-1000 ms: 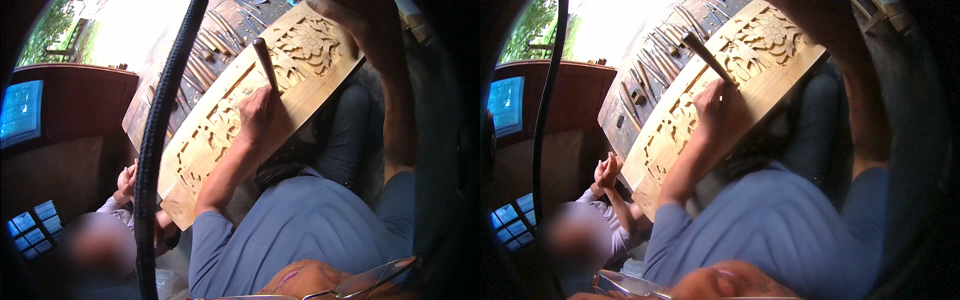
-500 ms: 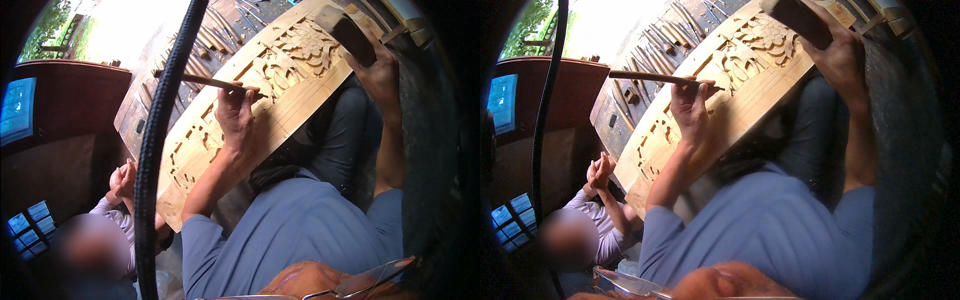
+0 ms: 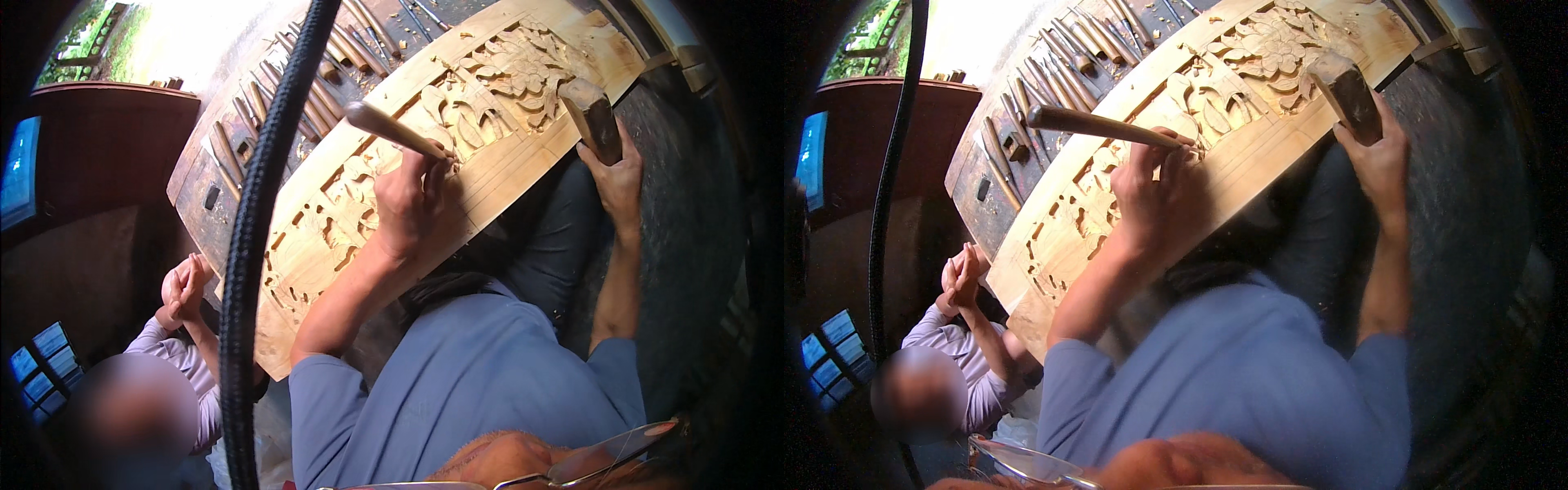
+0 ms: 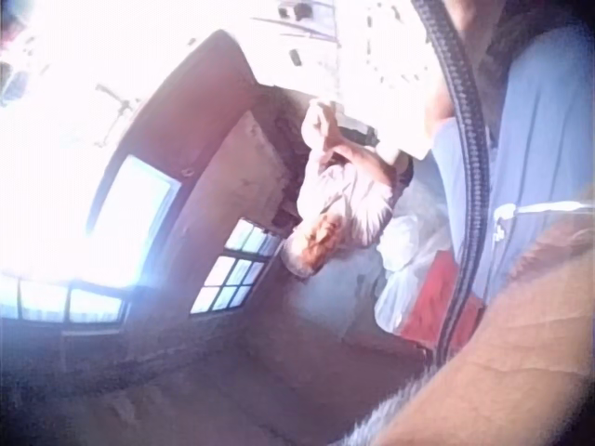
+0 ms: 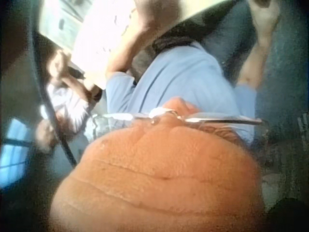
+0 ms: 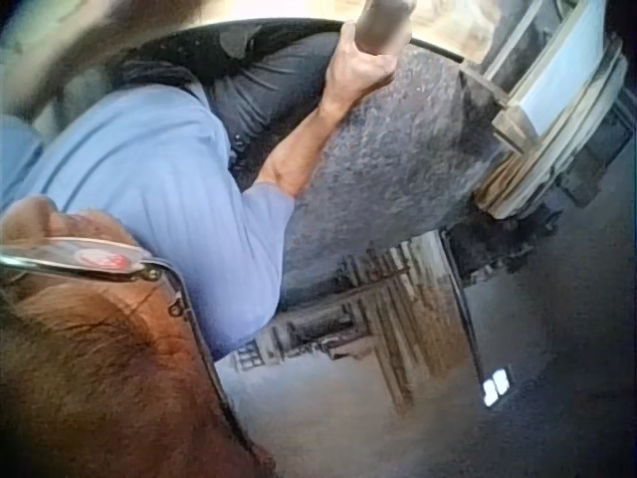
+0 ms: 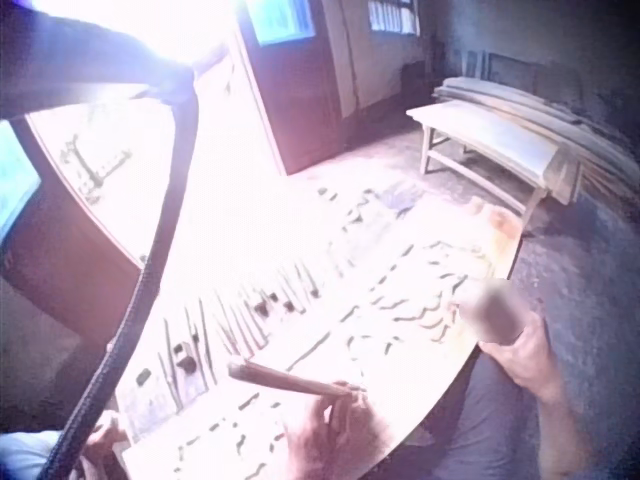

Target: The person carves a floral design into a wooden panel using a chisel and mallet. They repeatedly position the chisel and strike it with the mallet to remove wood shavings, occasionally switching tools and clearing debris from the surface.

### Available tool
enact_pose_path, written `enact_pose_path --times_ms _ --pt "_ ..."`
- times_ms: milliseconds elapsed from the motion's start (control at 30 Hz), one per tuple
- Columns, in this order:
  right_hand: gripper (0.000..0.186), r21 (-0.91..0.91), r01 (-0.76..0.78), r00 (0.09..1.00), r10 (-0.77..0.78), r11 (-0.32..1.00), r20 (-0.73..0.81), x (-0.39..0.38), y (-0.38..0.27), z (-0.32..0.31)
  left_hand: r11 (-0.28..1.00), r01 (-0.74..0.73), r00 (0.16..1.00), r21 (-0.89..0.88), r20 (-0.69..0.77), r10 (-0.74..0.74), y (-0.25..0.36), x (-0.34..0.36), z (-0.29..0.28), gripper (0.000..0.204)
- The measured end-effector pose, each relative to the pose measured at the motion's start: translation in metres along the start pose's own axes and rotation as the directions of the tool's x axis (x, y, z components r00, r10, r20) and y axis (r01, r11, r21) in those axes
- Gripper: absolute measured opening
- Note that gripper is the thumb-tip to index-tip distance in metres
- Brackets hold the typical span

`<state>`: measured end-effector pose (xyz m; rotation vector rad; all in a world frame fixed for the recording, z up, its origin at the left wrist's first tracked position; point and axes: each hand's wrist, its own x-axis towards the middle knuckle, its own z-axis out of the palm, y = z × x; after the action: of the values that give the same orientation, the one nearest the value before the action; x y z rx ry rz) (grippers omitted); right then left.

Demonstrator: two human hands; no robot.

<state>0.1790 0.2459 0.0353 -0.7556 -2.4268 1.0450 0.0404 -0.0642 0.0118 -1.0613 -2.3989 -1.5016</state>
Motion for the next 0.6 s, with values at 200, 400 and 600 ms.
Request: enact_pose_path --times_ms 200,400,600 --pt "0.062 -0.185 0.164 0.981 -0.179 0.969 -0.068 -0.01 -0.012 0.014 0.977 0.076 0.955 -0.2 -0.268 -0.13 -0.005 0.005 0.003 0.023" --pt "0.062 -0.198 0.206 0.975 -0.219 0.958 -0.044 -0.009 -0.02 0.017 0.956 0.115 0.985 -0.27 -0.091 -0.145 0.002 -0.004 0.009 0.029" --pt "0.063 -0.221 0.167 0.983 -0.178 0.961 -0.033 -0.011 -0.018 0.018 0.972 0.074 0.993 -0.223 -0.073 -0.092 -0.002 -0.008 0.011 0.03"
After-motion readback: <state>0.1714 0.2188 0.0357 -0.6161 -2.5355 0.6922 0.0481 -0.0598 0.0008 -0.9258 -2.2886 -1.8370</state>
